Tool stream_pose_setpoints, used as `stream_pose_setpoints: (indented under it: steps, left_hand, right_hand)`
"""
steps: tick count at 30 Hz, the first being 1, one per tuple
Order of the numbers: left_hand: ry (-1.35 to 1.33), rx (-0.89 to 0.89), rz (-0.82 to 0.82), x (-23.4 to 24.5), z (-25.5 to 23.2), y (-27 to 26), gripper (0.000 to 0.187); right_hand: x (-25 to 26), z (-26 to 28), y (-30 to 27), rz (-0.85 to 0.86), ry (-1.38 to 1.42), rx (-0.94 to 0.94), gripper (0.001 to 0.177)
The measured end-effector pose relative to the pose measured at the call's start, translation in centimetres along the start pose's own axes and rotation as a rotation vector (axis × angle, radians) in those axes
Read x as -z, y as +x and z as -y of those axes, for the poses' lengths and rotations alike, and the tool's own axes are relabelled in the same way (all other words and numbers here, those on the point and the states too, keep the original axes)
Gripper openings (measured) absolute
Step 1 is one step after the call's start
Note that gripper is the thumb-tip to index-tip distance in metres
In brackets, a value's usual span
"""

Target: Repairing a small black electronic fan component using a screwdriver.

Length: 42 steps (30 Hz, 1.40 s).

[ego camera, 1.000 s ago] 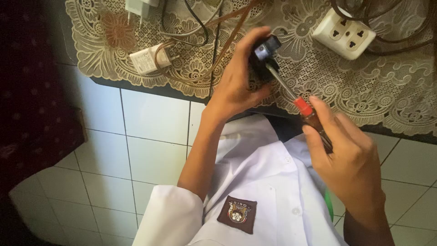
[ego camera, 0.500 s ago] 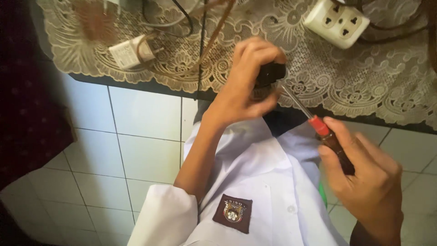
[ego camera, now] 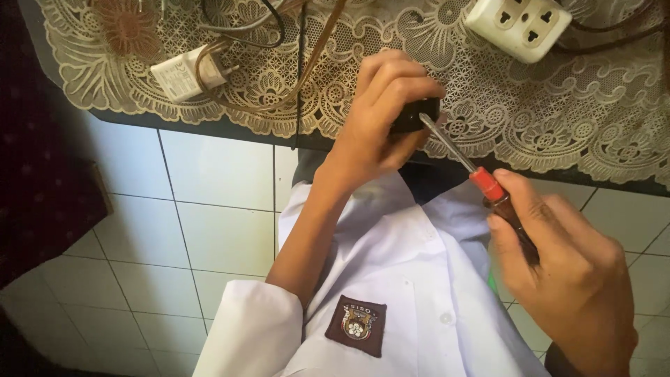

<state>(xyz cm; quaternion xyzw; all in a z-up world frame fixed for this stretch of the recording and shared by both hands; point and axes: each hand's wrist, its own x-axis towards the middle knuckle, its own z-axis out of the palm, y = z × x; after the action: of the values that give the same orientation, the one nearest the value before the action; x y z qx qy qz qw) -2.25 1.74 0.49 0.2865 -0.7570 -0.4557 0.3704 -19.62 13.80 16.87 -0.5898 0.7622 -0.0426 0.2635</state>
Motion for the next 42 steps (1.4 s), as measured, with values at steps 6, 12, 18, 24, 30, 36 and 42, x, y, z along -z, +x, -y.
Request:
stream_pose_setpoints:
  steps: [6,12,18,24,30,36,42]
  left_hand:
    - [-0.145,0.01,-0.016,0.3,0.0,0.1,0.045]
    - [-0.129,-0.037,-0.047,-0.4,0.5,0.3,0.042]
    - [-0.088,-0.097,-0.072,-0.9,0.4,0.9,0.039]
    - [-0.053,-0.078,-0.057,-1.0,0.0,1.3,0.041]
    - [-0.086,-0.04,-0.075,-0.7,0.2,1.2,0.039]
    - [-0.118,0.0,-0.045,-0.3,0.1,1.1,0.039]
    - [-0.125,0.002,-0.029,-0.3,1.4,1.0,0.041]
  right_hand:
    - [0.6,0.0,0.5,-0.001,-0.086,0.063,0.05]
    - [2.2,0.3,1.2,-0.016,-0.209,0.154,0.045]
    - [2.6,-2.5,0.3,0.012,-0.256,0.26,0.045]
    - [3.6,-2.0,0.2,0.04,-0.389,0.346,0.039]
    - [4.5,-3.5,2.0,0.115,-0.404,0.367,0.04]
    - [4.4,-7.8,3.2,0.195,-0.485,0.535,0.045]
    - [3.0,-7.2,5.0,0.095,-0.375,0.628,0.042]
